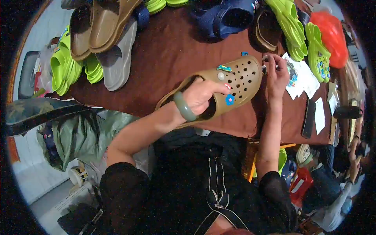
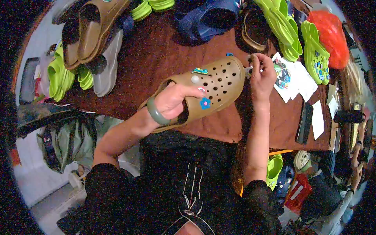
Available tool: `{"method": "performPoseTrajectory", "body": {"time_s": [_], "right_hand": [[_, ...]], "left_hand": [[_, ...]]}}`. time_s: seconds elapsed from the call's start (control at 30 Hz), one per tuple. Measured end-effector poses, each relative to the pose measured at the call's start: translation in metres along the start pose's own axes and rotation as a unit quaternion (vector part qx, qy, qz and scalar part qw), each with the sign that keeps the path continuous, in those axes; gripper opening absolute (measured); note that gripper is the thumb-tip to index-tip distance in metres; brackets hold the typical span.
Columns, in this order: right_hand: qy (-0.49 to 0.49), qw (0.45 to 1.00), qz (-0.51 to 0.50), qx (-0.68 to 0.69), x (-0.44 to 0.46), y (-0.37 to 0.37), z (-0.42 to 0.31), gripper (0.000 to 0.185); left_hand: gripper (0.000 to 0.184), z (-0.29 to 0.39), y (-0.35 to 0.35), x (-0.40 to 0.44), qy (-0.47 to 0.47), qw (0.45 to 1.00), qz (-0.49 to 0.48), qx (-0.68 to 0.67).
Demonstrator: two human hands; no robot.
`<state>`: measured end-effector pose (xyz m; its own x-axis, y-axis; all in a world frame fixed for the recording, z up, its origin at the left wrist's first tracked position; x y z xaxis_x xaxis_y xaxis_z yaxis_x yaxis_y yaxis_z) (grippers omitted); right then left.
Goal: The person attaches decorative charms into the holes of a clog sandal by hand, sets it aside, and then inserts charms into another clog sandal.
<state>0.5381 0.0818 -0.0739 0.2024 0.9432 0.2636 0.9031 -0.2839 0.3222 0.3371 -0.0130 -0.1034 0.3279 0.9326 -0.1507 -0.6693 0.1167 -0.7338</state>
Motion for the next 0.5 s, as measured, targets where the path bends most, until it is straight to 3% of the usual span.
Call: {"method": "performPoseTrajectory", "body": {"time_s": [0.13,0.17,0.23,0.33,0.37,0.47,0.5], "right_hand": [[0.172,0.976,0.017,-0.134,-0.017,-0.012,-0.047,0.012],[0.145,0.984,-0.039,-0.092,-0.019,-0.019,-0.051,0.015],[0.204,0.958,-0.163,-0.117,-0.038,-0.048,-0.092,0.018],[0.281,0.871,-0.349,-0.201,-0.062,-0.086,-0.11,0.022],[0.249,0.869,-0.397,-0.161,-0.057,-0.093,-0.102,0.021],[0.203,0.87,-0.413,-0.178,-0.047,-0.107,-0.083,0.019],[0.217,0.887,-0.366,-0.177,-0.046,-0.105,-0.088,0.02]], "left_hand": [[0.04,-0.002,-0.001,-0.003,0.009,1.0,-0.016,-0.013],[0.039,0.001,-0.005,-0.003,0.0,1.0,-0.019,-0.011],[0.036,0.001,-0.002,-0.004,-0.009,1.0,-0.017,0.012],[0.033,-0.005,0.005,-0.002,-0.002,0.999,-0.006,0.054],[0.032,-0.003,0.003,-0.003,0.003,0.999,-0.002,0.053],[0.031,-0.004,0.004,-0.003,0.015,0.999,0.006,0.037],[0.031,-0.005,0.005,-0.001,0.02,0.999,0.009,0.031]]}}
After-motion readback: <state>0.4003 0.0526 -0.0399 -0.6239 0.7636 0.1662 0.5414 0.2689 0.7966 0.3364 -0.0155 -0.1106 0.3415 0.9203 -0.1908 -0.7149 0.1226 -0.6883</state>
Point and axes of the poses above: each hand's wrist, its own x-axis towards the middle knuckle, its own y-axis out of the back of the hand, z = x × y, the point moved 10 cm from there along x, towards the middle knuckle, and after that the axes turned 10 degrees about -y, right-handed, at the moved point
